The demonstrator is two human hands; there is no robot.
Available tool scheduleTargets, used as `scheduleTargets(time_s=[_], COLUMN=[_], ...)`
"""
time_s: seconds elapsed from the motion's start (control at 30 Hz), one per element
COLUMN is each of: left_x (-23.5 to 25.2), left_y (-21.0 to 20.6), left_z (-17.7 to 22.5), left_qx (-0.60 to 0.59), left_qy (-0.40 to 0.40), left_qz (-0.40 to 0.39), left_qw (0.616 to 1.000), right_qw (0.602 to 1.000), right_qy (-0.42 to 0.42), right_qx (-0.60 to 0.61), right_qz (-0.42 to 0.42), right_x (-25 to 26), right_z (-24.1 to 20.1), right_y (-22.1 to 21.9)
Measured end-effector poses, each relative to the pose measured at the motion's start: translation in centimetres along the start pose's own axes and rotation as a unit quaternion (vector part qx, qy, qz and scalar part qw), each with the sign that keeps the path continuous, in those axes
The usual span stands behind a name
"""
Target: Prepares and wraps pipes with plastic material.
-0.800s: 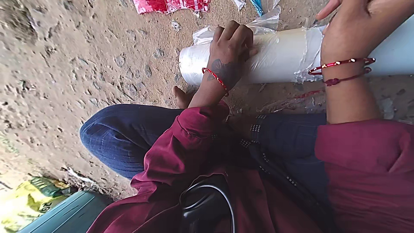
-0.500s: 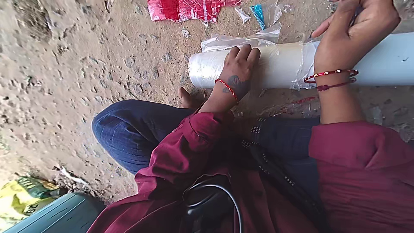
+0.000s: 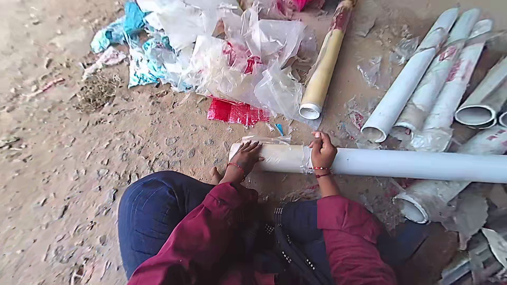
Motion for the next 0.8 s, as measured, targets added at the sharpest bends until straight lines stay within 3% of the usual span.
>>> scheduleTargets(time_s=[0.13,0.2,0.33,0.4,0.47,0.7,0.8], left_x=[-1.1,-1.5,-0.9,-0.9,-1.3,-8.7,-9.9], left_y=[0.6,0.4,0.7,0.9,0.5,-3.3,-2.3], left_z=[1.0,0.8,0.7,1.7,2.8,5.4,4.6], left_qx=[-0.056,-0.050,0.055,0.136,0.179,0.177,0.126], left_qy=[-0.019,-0.022,0.043,0.081,0.095,0.110,0.095], left_qz=[0.084,0.090,-0.031,-0.142,-0.196,-0.252,-0.221], left_qw=[0.995,0.994,0.997,0.977,0.959,0.945,0.963], right_qw=[0.994,0.991,0.988,0.982,0.974,0.952,0.957], right_qy=[0.016,0.034,0.056,0.065,0.036,-0.056,-0.047], right_qx=[-0.101,-0.128,-0.144,-0.177,-0.212,-0.276,-0.256], right_qz=[-0.025,-0.021,-0.015,-0.027,-0.064,-0.121,-0.130], right_x=[-0.8,-1.2,-1.4,-1.8,-1.8,-1.1,-1.2], right_z=[-0.1,0.0,-0.3,-0.3,0.1,0.5,0.3], right_y=[-0.3,-0.5,-0.7,-1.2,-1.5,-1.6,-1.8])
Point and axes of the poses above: each hand's wrist, its own x-axis towards the middle knuckle, its own y-axis out of the back of the hand, z = x × y, the point moved 8 cm from there along x, towards the middle knuckle, and after that the axes turned 3 degrees about x, right-handed, at the moved point
